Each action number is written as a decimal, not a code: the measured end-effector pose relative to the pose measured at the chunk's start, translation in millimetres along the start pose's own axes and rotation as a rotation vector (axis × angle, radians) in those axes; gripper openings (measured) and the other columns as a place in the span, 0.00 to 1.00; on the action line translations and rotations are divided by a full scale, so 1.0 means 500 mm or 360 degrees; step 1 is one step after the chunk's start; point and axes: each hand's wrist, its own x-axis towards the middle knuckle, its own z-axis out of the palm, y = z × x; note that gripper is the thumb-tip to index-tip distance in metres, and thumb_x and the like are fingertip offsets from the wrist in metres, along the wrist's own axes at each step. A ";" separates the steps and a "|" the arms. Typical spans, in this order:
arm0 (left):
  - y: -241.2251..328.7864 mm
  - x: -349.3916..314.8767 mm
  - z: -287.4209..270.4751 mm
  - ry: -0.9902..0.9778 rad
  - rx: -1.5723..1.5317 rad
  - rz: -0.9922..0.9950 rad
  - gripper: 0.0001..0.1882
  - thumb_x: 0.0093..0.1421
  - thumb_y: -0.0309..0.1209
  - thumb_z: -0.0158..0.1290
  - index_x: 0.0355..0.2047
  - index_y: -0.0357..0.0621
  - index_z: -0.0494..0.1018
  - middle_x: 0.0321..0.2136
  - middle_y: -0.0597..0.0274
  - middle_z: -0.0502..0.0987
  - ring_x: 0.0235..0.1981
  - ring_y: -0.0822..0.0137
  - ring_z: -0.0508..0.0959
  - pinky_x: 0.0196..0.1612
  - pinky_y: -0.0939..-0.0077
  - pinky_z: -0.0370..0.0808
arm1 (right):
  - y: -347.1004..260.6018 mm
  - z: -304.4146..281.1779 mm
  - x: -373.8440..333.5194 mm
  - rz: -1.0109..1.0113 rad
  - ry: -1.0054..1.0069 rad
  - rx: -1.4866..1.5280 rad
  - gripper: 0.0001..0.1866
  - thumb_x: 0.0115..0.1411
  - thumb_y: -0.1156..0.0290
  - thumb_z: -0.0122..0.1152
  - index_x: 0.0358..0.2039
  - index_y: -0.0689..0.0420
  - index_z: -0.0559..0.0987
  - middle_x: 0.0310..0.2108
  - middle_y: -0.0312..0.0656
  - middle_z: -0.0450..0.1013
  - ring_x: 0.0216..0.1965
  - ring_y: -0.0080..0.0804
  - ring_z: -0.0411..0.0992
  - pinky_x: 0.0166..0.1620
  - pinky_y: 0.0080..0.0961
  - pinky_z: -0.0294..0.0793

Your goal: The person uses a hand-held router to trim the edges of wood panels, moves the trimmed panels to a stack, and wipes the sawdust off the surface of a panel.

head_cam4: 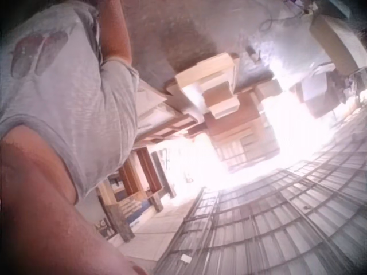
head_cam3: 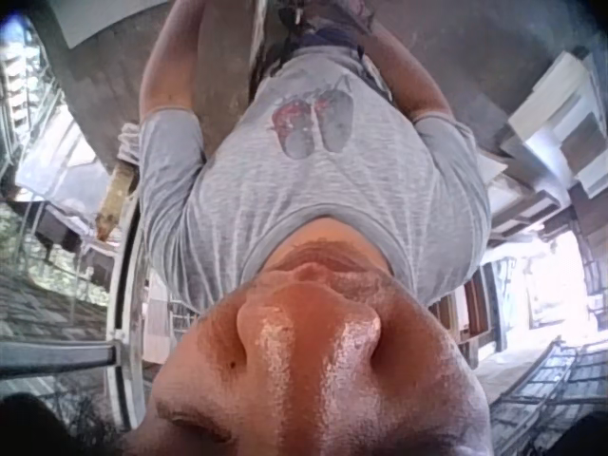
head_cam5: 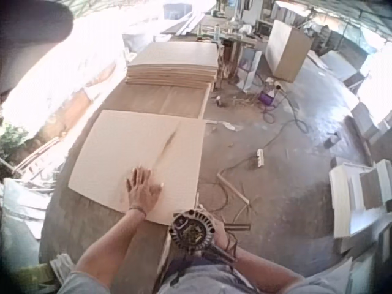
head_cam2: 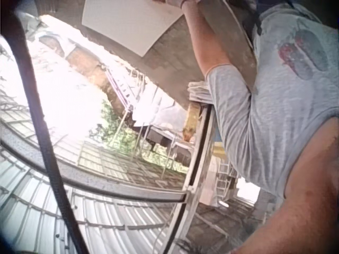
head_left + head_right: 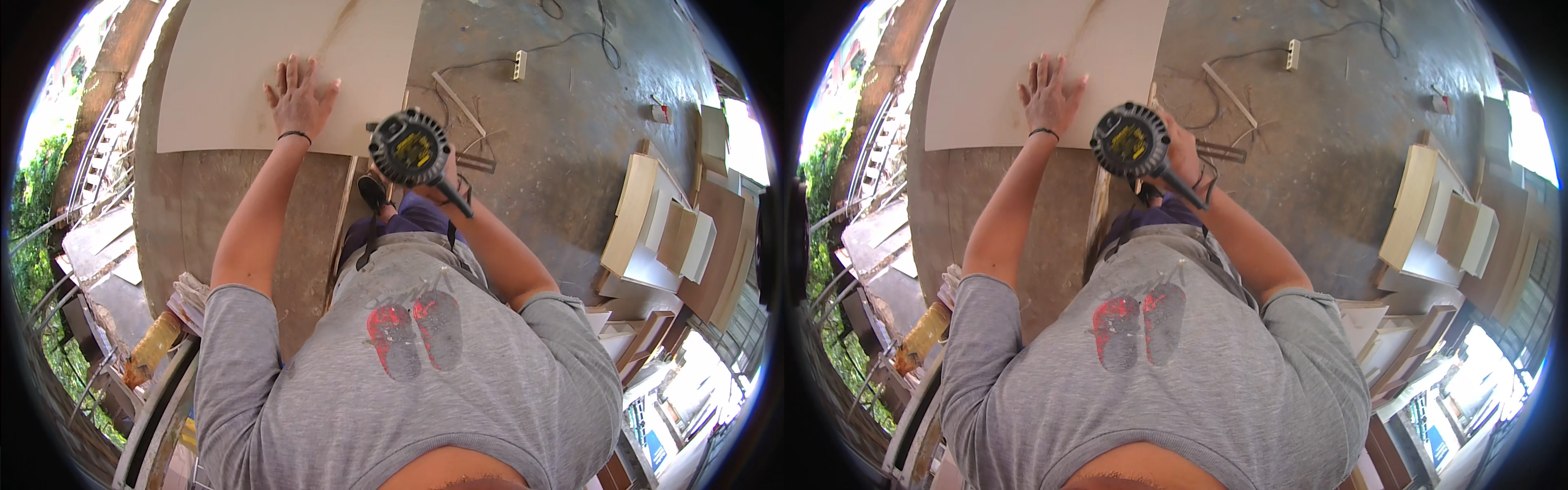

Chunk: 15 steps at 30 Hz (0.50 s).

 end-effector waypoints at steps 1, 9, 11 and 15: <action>0.005 0.006 0.001 -0.0019 -0.0018 -0.0006 0.38 0.59 0.61 0.44 0.65 0.58 0.59 0.69 0.59 0.48 0.70 0.57 0.45 0.67 0.43 0.39 | 0.006 0.006 -0.011 0.0050 0.0021 0.0099 0.40 0.38 0.63 0.75 0.53 0.60 0.70 0.47 0.48 0.73 0.47 0.45 0.75 0.50 0.32 0.73; 0.090 0.082 0.025 -0.0127 -0.0198 0.0110 0.44 0.54 0.62 0.50 0.64 0.48 0.59 0.68 0.57 0.49 0.70 0.56 0.44 0.64 0.32 0.37 | -0.085 0.014 -0.099 0.0198 0.0176 0.0599 0.27 0.51 0.73 0.66 0.53 0.61 0.70 0.49 0.48 0.73 0.48 0.40 0.74 0.52 0.29 0.72; 0.144 0.116 0.030 -0.0145 -0.0222 0.0255 0.43 0.53 0.61 0.52 0.63 0.49 0.60 0.68 0.58 0.50 0.70 0.57 0.44 0.64 0.32 0.38 | -0.052 0.004 -0.113 0.0371 0.0346 0.0798 0.27 0.50 0.72 0.68 0.51 0.62 0.72 0.47 0.46 0.74 0.47 0.38 0.74 0.53 0.29 0.71; 0.234 0.219 0.062 -0.0091 -0.0234 0.0434 0.41 0.51 0.53 0.54 0.62 0.47 0.61 0.67 0.57 0.51 0.70 0.57 0.45 0.65 0.35 0.39 | -0.050 -0.058 -0.126 0.0010 0.0556 0.0079 0.31 0.48 0.69 0.72 0.52 0.60 0.70 0.46 0.42 0.72 0.48 0.36 0.71 0.53 0.30 0.70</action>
